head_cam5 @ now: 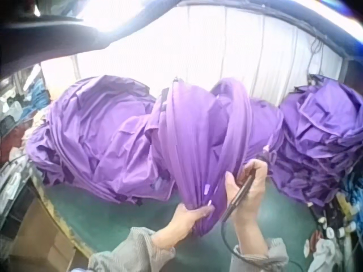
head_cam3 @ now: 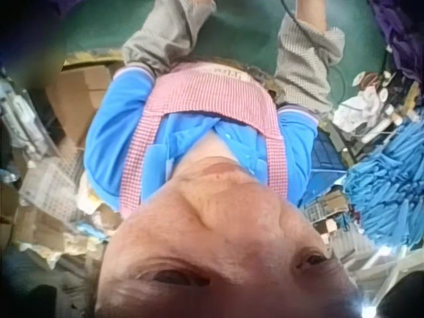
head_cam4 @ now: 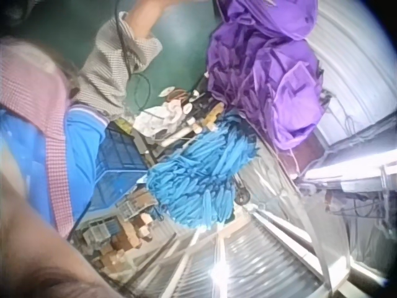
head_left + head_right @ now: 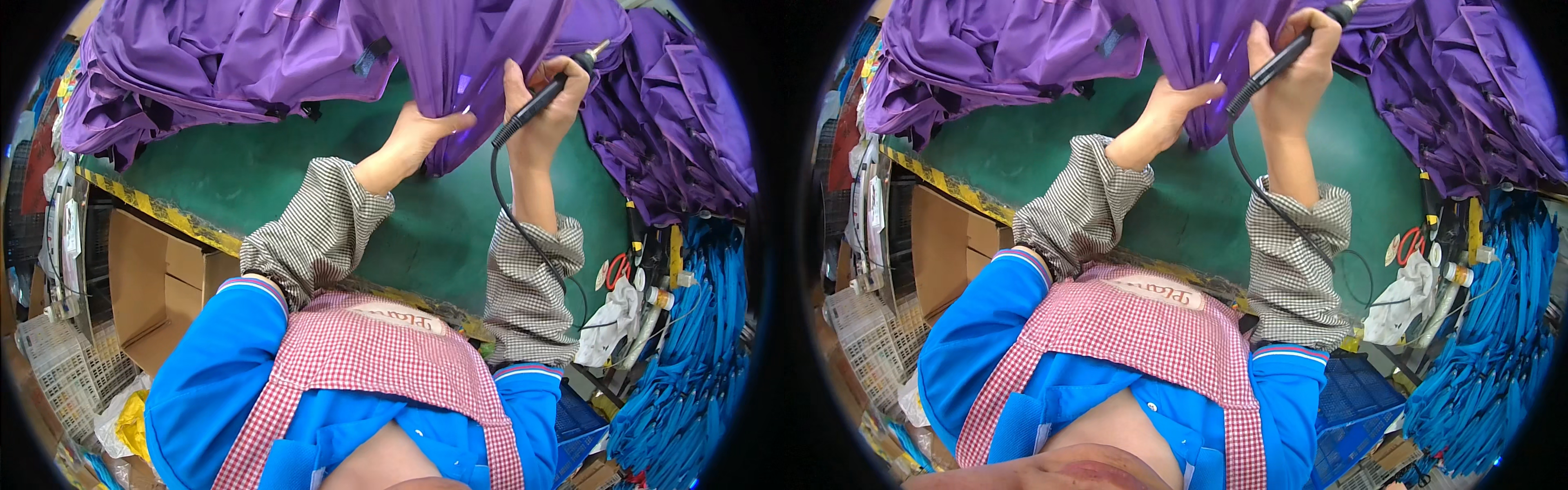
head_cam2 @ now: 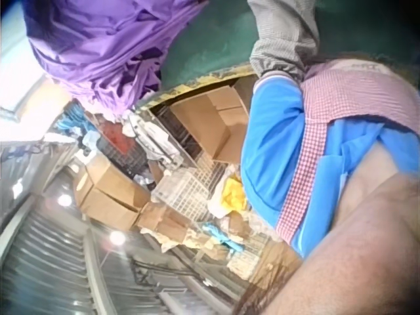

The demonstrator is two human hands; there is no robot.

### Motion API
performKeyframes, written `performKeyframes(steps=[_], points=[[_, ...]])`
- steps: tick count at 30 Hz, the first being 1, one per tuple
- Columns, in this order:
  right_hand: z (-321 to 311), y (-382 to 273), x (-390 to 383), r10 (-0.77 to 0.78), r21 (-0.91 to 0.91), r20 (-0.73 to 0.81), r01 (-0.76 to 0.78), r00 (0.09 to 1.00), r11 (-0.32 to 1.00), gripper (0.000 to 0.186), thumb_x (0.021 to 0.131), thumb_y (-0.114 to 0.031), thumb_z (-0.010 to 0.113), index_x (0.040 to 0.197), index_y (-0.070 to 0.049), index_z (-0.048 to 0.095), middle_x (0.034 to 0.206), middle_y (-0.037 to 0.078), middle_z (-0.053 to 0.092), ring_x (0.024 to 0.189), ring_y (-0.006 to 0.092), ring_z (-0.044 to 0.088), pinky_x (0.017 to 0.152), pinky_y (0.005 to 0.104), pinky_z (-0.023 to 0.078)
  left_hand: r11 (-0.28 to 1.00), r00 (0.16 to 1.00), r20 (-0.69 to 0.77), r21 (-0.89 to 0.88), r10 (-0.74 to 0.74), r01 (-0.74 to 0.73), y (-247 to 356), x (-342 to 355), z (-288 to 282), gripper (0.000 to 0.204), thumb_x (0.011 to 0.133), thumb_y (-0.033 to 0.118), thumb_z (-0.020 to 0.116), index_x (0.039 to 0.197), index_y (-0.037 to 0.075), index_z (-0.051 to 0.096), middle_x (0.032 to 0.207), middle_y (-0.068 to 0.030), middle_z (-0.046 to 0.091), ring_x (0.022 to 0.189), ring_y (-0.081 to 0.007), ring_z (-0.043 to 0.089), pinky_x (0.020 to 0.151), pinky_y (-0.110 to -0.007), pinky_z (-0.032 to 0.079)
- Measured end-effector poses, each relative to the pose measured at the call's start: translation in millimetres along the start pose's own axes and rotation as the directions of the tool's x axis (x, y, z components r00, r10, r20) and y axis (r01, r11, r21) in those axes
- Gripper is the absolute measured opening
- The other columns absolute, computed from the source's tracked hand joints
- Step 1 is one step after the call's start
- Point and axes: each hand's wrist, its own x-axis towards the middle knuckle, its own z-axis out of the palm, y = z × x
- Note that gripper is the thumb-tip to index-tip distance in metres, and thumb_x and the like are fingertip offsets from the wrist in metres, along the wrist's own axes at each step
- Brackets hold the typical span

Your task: The person uses a handheld soldering iron to seal seams on purple fabric bags. They repeatedly pick up bags, apply heat along edges, and place them aside. The task is performed one at a time in a repetitive cycle.

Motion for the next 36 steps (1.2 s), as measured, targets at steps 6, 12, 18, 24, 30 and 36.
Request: performKeyframes(steps=[6, 12, 18, 24, 30, 36], points=[[-4.0, 1.2, -1.5, -0.050, -0.135, -0.036, 0.045, 0.998, 0.990, 0.035, 0.076, -0.008, 0.080, 0.097, -0.004, 0.051, 0.073, -0.002, 0.052, 0.064, 0.0052, 0.050, 0.063, 0.0186, 0.045, 0.942, 0.996, -0.058, 0.332, 0.071, -0.047, -1.5, 4.9, 3.1, 0.040, 0.072, 0.006, 0.078, 0.107, -0.004, 0.062, 0.101, -0.0101, 0.068, 0.089, -0.0164, 0.064, 0.082, -0.029, 0.052], [-65.2, -45.4, -68.8, -0.275, -0.289, -0.086, 0.240, 0.958, 0.927, 0.031, 0.093, -0.028, 0.059, 0.102, 0.002, 0.057, 0.085, 0.009, 0.062, 0.061, 0.0177, 0.050, 0.063, 0.0309, 0.043, 0.942, 0.989, -0.031, 0.310, 0.146, -0.130, -4.6, 5.9, 0.2, 0.042, 0.073, 0.009, 0.080, 0.108, -0.005, 0.062, 0.102, -0.0102, 0.068, 0.090, -0.0167, 0.065, 0.081, -0.030, 0.052], [-63.6, -32.3, -115.1, -0.315, -0.236, 0.142, 0.341, 0.938, 0.910, 0.006, 0.075, -0.007, 0.057, 0.076, -0.007, 0.063, 0.058, 0.004, 0.049, 0.053, 0.0200, 0.045, 0.072, 0.0368, 0.042, 0.949, 0.988, -0.046, 0.287, 0.146, -0.127, -0.6, 3.1, 2.4, 0.041, 0.074, 0.012, 0.080, 0.107, -0.004, 0.062, 0.101, -0.0097, 0.067, 0.092, -0.0159, 0.064, 0.083, -0.029, 0.051], [-55.0, -23.9, -109.1, -0.368, -0.260, 0.182, 0.405, 0.912, 0.876, 0.008, 0.070, -0.005, 0.058, 0.076, -0.007, 0.063, 0.059, 0.003, 0.049, 0.053, 0.0201, 0.046, 0.070, 0.0364, 0.041, 0.952, 0.989, -0.002, 0.271, 0.150, -0.144, -4.9, 5.6, 2.2, 0.040, 0.076, 0.013, 0.079, 0.108, -0.003, 0.061, 0.101, -0.0087, 0.067, 0.091, -0.0151, 0.064, 0.082, -0.029, 0.051], [-75.8, -38.8, -104.1, -0.338, -0.166, 0.043, 0.340, 0.940, 0.926, 0.019, 0.095, -0.019, 0.054, 0.094, -0.001, 0.060, 0.076, 0.010, 0.064, 0.068, 0.0198, 0.061, 0.082, 0.0416, 0.049, 0.937, 0.949, -0.065, 0.188, 0.309, -0.293, 4.2, 7.2, -4.4, 0.038, 0.080, 0.014, 0.076, 0.110, -0.002, 0.059, 0.100, -0.0075, 0.066, 0.092, -0.0145, 0.063, 0.083, -0.028, 0.051], [1.4, -5.4, -104.0, 0.277, 0.330, -0.001, -0.261, 0.961, 0.907, 0.067, 0.078, -0.005, 0.077, 0.132, 0.005, 0.040, 0.115, 0.011, 0.059, 0.103, 0.0179, 0.059, 0.092, 0.0278, 0.045, 0.952, 0.962, 0.095, 0.147, 0.255, -0.267, 5.2, 12.5, -6.0, 0.039, 0.080, 0.008, 0.075, 0.113, 0.000, 0.057, 0.106, -0.0090, 0.066, 0.096, -0.0158, 0.063, 0.085, -0.031, 0.052]])
